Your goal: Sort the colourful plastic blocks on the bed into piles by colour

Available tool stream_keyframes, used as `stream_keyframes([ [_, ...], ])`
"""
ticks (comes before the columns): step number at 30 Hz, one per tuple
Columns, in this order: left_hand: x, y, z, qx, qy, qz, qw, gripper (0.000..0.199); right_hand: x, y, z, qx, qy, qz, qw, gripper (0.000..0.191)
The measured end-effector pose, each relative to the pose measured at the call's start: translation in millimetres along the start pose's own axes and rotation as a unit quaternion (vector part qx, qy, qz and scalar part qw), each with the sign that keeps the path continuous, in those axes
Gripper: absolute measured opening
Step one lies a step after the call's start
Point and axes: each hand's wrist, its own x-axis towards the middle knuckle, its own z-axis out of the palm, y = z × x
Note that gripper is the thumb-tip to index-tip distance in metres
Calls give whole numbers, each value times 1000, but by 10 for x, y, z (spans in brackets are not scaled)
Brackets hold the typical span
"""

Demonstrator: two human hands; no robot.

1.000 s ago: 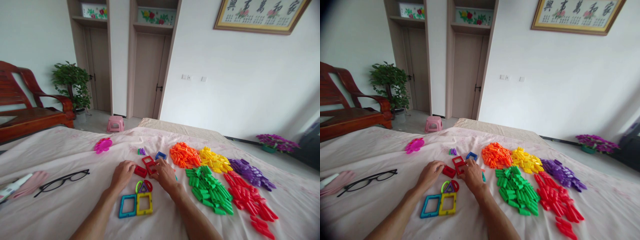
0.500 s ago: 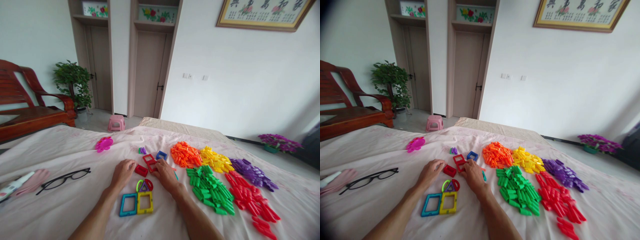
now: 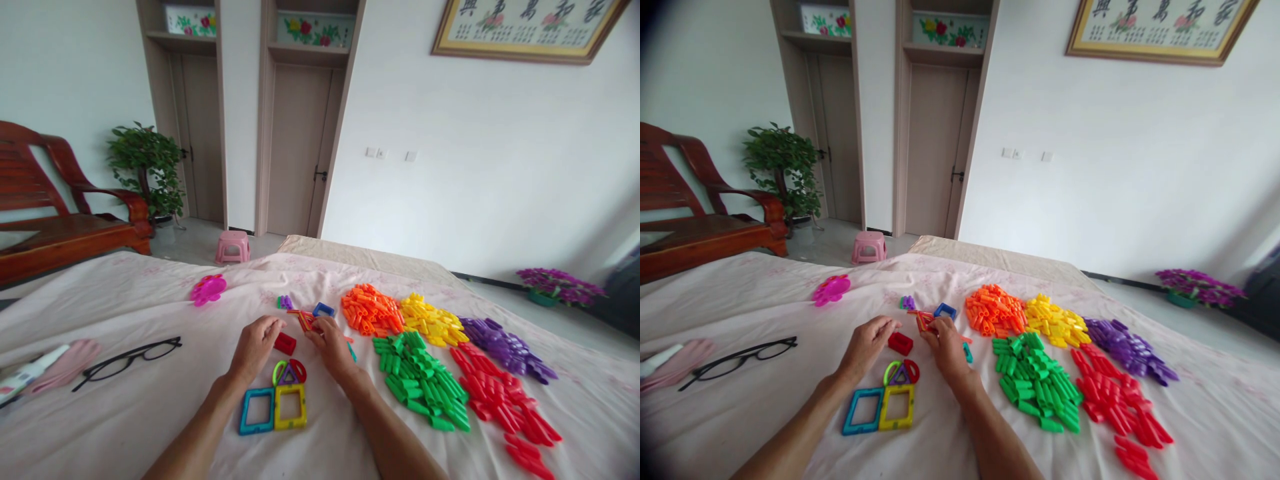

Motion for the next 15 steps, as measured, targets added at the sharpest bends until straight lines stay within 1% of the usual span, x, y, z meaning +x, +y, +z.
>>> stream_keyframes([
  [4,-9,113,68,-59,-58,-89,993,56,7,-92,54,58,37,-2,998,14],
  [6,-24,163,86,-134,-85,-121,980,63,-15,-178,80,80,36,-19,996,11],
  [7,-32,190,92,-189,-101,-143,966,64,-32,-227,94,88,29,-29,995,9],
  [8,-41,219,98,-252,-117,-169,946,65,-51,-276,107,93,22,-39,995,8],
  [9,-48,248,104,-318,-135,-194,918,66,-71,-325,119,94,15,-49,994,7],
  [11,-57,306,123,-448,-164,-237,846,62,-107,-417,134,76,10,-65,995,5],
  [13,-57,357,145,-552,-175,-261,773,56,-127,-495,129,36,14,-78,996,4],
  [14,-53,378,152,-588,-175,-267,743,52,-131,-526,118,14,16,-85,996,5],
  [15,-47,394,154,-613,-171,-274,721,47,-131,-551,103,-5,17,-92,996,6],
])
